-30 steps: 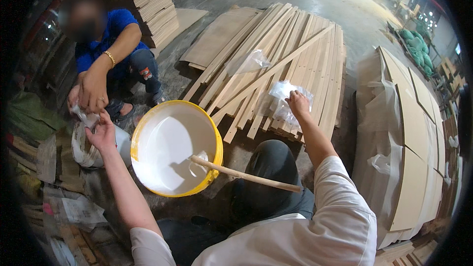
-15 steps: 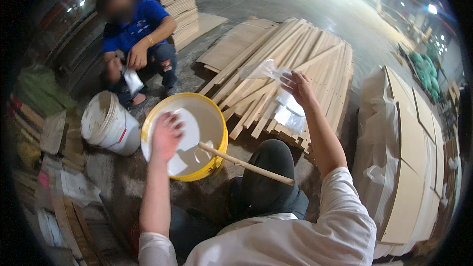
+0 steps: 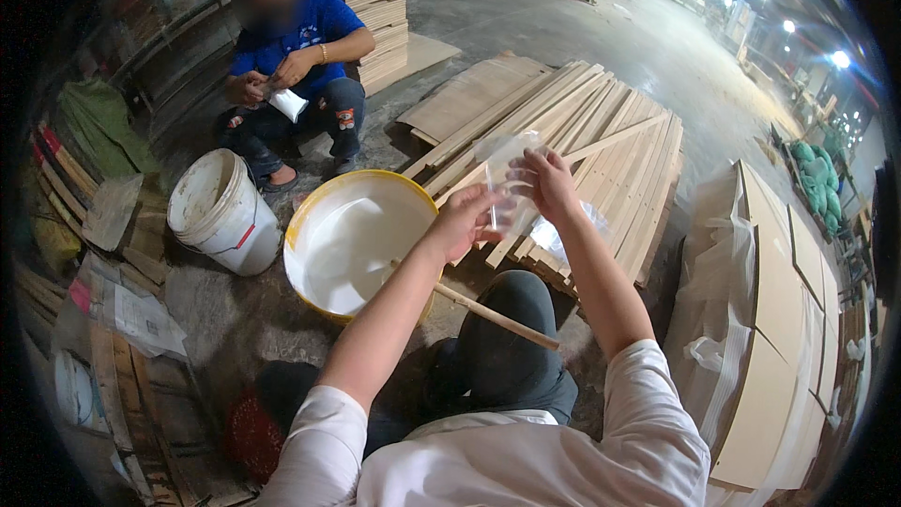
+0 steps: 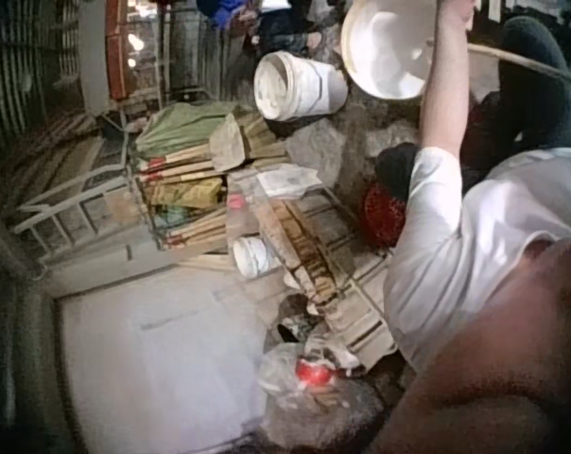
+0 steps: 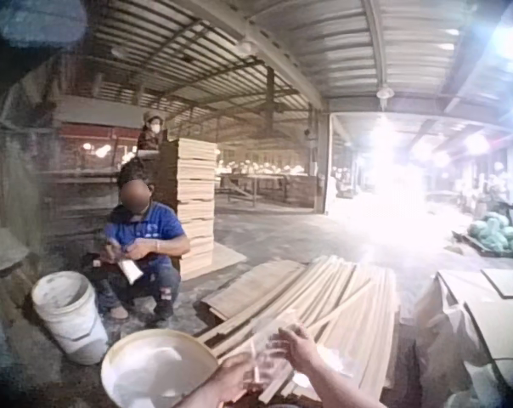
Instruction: The person scoops a white liquid from a yellow bucket using a ladle and pours it into small plastic pouches held in their left hand. After filling a pouch, they place it on a stack of wooden planks and repeat the process with a new pouch.
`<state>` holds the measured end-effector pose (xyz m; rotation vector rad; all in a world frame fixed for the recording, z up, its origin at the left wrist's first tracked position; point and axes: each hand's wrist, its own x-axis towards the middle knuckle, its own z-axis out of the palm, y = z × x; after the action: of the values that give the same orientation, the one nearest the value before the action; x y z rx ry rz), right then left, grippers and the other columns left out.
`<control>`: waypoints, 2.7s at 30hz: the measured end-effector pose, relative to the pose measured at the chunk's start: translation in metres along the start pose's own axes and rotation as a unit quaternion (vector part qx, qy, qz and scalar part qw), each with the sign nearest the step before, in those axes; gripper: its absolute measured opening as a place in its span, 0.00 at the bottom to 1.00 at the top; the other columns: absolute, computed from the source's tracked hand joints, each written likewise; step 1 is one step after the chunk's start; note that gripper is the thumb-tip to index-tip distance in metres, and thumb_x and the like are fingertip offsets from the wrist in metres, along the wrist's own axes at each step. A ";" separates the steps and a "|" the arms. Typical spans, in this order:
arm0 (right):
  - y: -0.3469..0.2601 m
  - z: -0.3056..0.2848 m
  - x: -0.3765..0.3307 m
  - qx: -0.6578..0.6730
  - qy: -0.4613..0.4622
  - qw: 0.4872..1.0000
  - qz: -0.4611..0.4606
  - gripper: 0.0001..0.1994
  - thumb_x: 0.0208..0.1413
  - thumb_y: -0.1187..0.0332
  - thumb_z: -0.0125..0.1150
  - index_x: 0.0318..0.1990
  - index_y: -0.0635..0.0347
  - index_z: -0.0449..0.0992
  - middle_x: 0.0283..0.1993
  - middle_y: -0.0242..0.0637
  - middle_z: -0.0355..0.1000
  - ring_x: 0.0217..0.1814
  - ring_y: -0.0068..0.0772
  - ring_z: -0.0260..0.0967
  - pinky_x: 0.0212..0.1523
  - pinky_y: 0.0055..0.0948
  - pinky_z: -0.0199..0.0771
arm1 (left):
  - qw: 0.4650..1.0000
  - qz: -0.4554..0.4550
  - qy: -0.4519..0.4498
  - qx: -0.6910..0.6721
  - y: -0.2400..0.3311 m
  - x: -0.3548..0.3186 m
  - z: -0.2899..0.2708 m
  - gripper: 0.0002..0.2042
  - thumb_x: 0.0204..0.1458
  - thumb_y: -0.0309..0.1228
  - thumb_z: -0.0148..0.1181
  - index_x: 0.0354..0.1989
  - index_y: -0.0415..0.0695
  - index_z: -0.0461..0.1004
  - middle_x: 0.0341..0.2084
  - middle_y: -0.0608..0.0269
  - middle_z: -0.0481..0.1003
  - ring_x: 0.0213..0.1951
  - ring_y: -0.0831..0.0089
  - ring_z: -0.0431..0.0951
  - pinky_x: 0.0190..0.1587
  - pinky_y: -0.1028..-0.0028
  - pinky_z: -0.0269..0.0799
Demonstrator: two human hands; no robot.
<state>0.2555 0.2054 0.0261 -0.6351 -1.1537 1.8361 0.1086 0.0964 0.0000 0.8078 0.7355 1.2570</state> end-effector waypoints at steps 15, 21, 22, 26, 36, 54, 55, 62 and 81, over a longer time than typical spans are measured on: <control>0.113 -0.083 0.076 -0.555 -0.028 0.823 -0.117 0.12 0.52 0.64 0.55 0.41 0.59 0.70 0.34 0.41 0.72 0.36 0.41 0.71 0.37 0.36 0.72 | 0.915 0.082 0.353 0.176 0.040 -0.135 -0.067 0.05 0.52 0.29 0.54 0.34 0.41 0.70 0.21 0.68 0.68 0.20 0.81 0.67 0.21 0.80 0.62; 0.152 -0.053 0.093 -0.678 -0.232 0.689 -0.110 0.10 0.47 0.62 0.56 0.34 0.57 0.72 0.33 0.40 0.70 0.37 0.45 0.70 0.38 0.41 0.70 | 0.851 0.163 0.451 0.214 0.044 -0.237 -0.085 0.03 0.52 0.24 0.50 0.35 0.41 0.68 0.24 0.66 0.67 0.23 0.79 0.66 0.24 0.78 0.61; 0.160 -0.050 0.089 -0.716 -0.295 0.632 -0.039 0.11 0.48 0.58 0.53 0.32 0.55 0.73 0.34 0.40 0.70 0.39 0.44 0.70 0.38 0.40 0.70 | 0.844 0.159 0.462 0.219 0.040 -0.245 -0.084 0.03 0.52 0.24 0.50 0.35 0.41 0.68 0.24 0.66 0.67 0.23 0.79 0.66 0.24 0.78 0.61; 0.192 -0.038 0.060 -0.760 -0.349 0.543 -0.082 0.16 0.50 0.53 0.51 0.44 0.45 0.73 0.46 0.46 0.66 0.37 0.45 0.72 0.39 0.39 0.72 | 0.846 0.149 0.469 0.206 0.022 -0.256 -0.083 0.04 0.51 0.23 0.50 0.35 0.42 0.67 0.23 0.66 0.66 0.22 0.79 0.65 0.25 0.79 0.62; 0.220 0.015 0.046 -0.878 -0.265 0.392 0.076 0.23 0.48 0.57 0.51 0.53 0.54 0.69 0.60 0.67 0.50 0.38 0.45 0.74 0.21 0.35 0.73 | 0.854 0.135 0.460 0.202 0.012 -0.234 -0.079 0.04 0.52 0.20 0.48 0.34 0.39 0.67 0.21 0.64 0.66 0.22 0.79 0.65 0.25 0.79 0.63; 0.112 -0.054 0.034 -0.818 -0.150 0.553 0.053 0.16 0.55 0.60 0.43 0.40 0.60 0.74 0.37 0.44 0.74 0.41 0.44 0.73 0.36 0.41 0.73 | 0.849 0.136 0.422 0.288 0.009 -0.232 -0.065 0.04 0.53 0.21 0.49 0.35 0.38 0.69 0.23 0.67 0.67 0.24 0.81 0.66 0.26 0.80 0.64; 0.111 -0.059 0.035 -0.819 -0.122 0.560 0.015 0.16 0.56 0.60 0.41 0.40 0.60 0.73 0.35 0.45 0.74 0.40 0.45 0.73 0.35 0.43 0.73 | 0.850 0.130 0.410 0.303 0.013 -0.229 -0.066 0.04 0.52 0.21 0.50 0.35 0.38 0.69 0.23 0.67 0.67 0.24 0.81 0.66 0.27 0.80 0.64; 0.180 -0.013 0.048 -0.842 -0.302 0.442 -0.064 0.11 0.53 0.64 0.48 0.39 0.50 0.76 0.44 0.42 0.71 0.41 0.36 0.73 0.37 0.36 0.73 | 0.846 0.164 0.389 0.324 0.025 -0.223 -0.033 0.03 0.51 0.20 0.53 0.34 0.37 0.70 0.23 0.66 0.69 0.24 0.82 0.67 0.29 0.81 0.65; 0.240 -0.042 0.134 -0.856 -0.422 0.293 -0.055 0.10 0.52 0.66 0.48 0.33 0.50 0.78 0.39 0.33 0.75 0.40 0.38 0.72 0.37 0.37 0.73 | 0.837 0.145 0.428 0.309 0.005 -0.257 -0.060 0.03 0.51 0.19 0.53 0.33 0.37 0.71 0.23 0.67 0.70 0.24 0.82 0.68 0.29 0.82 0.65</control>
<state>0.1257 0.2907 -0.2051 -0.3939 -3.6006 -0.3613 0.0136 -0.1489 -0.0179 0.8693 1.8743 1.6968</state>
